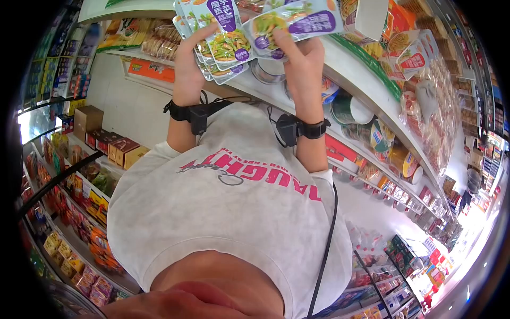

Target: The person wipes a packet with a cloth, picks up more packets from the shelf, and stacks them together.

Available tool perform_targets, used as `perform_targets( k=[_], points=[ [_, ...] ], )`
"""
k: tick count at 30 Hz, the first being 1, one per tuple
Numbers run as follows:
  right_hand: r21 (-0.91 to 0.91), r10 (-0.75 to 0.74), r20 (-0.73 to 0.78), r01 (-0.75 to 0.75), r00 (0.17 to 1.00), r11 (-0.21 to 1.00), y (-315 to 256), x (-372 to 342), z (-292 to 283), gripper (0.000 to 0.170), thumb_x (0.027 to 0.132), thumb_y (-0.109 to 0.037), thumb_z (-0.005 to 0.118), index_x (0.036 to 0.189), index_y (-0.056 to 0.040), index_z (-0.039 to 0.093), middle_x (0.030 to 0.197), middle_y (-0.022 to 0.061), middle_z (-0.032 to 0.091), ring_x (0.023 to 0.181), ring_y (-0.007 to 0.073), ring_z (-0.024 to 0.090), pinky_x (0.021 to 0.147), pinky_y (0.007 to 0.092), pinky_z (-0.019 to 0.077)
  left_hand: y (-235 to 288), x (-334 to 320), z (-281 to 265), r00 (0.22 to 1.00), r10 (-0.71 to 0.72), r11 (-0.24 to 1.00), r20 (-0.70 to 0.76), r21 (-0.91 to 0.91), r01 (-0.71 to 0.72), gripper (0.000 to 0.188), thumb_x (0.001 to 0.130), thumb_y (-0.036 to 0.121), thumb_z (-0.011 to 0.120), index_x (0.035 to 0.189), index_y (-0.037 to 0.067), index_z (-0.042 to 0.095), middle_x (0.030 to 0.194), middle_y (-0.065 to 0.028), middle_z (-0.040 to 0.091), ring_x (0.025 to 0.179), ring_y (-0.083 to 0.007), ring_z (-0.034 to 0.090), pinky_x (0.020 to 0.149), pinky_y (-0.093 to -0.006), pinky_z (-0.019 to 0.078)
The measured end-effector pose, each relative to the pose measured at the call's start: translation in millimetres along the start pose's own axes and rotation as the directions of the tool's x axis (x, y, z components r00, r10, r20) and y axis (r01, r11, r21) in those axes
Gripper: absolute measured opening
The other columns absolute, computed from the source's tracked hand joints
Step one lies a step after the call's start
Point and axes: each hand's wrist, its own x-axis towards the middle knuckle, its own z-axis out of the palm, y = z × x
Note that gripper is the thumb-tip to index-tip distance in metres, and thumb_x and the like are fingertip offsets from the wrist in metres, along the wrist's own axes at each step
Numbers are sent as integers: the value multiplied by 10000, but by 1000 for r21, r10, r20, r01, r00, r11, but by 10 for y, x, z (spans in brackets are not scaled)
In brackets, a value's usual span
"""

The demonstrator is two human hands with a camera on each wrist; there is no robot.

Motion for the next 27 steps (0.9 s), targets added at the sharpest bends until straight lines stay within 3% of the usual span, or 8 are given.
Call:
perform_targets(
  k=[6,9,13,17,20,23,27],
  points=[
    [-228,119,129,-87,985,970,100,-30,68,355,899,-166,804,1177,13,673,1082,49,718,928,86,639,782,245,497,-27,-21,80,996,72,995,-51,78,-68,361,906,45,724,1255,0,640,1178,-95,721,1035,-198,729,871,-346,612],
    [-179,58,97,-40,994,983,202,-3,40,367,903,-193,807,1174,15,673,1083,51,721,950,87,641,781,249,500,-31,-5,98,995,78,993,-66,97,-72,351,907,40,733,1245,11,643,1177,-82,718,1028,-186,728,868,-332,608],
    [-187,22,-74,-36,997,982,116,37,-18,361,917,-163,790,1160,68,657,1098,101,723,946,120,671,808,270,523,-31,-9,74,993,76,995,-95,76,-69,374,911,31,726,1269,-2,624,1197,-90,714,1043,-199,725,883,-327,606],
    [-29,12,-56,-14,998,999,49,24,15,339,921,-124,773,1162,87,661,1106,116,722,948,138,685,826,288,531,-28,54,67,1000,7,1000,3,3,-7,415,946,93,662,1331,-37,574,1271,-152,684,1119,-261,703,970,-368,590],
    [-14,6,-39,-7,999,1000,72,34,-10,314,923,-109,767,1152,83,671,1103,114,724,950,142,688,834,285,530,-59,99,-15,998,-35,980,44,-197,43,462,967,166,583,1365,-64,540,1331,-205,647,1201,-314,663,1051,-429,553],
    [-6,32,-7,-32,999,999,96,37,-54,354,922,-110,772,1197,74,646,1146,121,708,991,152,686,853,303,538,-71,102,-32,998,-13,964,58,-266,28,551,988,243,539,1433,-73,463,1350,-258,612,1278,-348,607,1100,-465,503],
    [164,16,-61,-6,998,987,58,21,-3,392,946,-92,738,1277,58,591,1217,129,678,1069,177,673,892,336,545,-6,41,46,999,-30,985,36,-170,35,487,980,170,561,1397,-76,504,1345,-228,624,1257,-324,624,1066,-457,530]
  ],
)
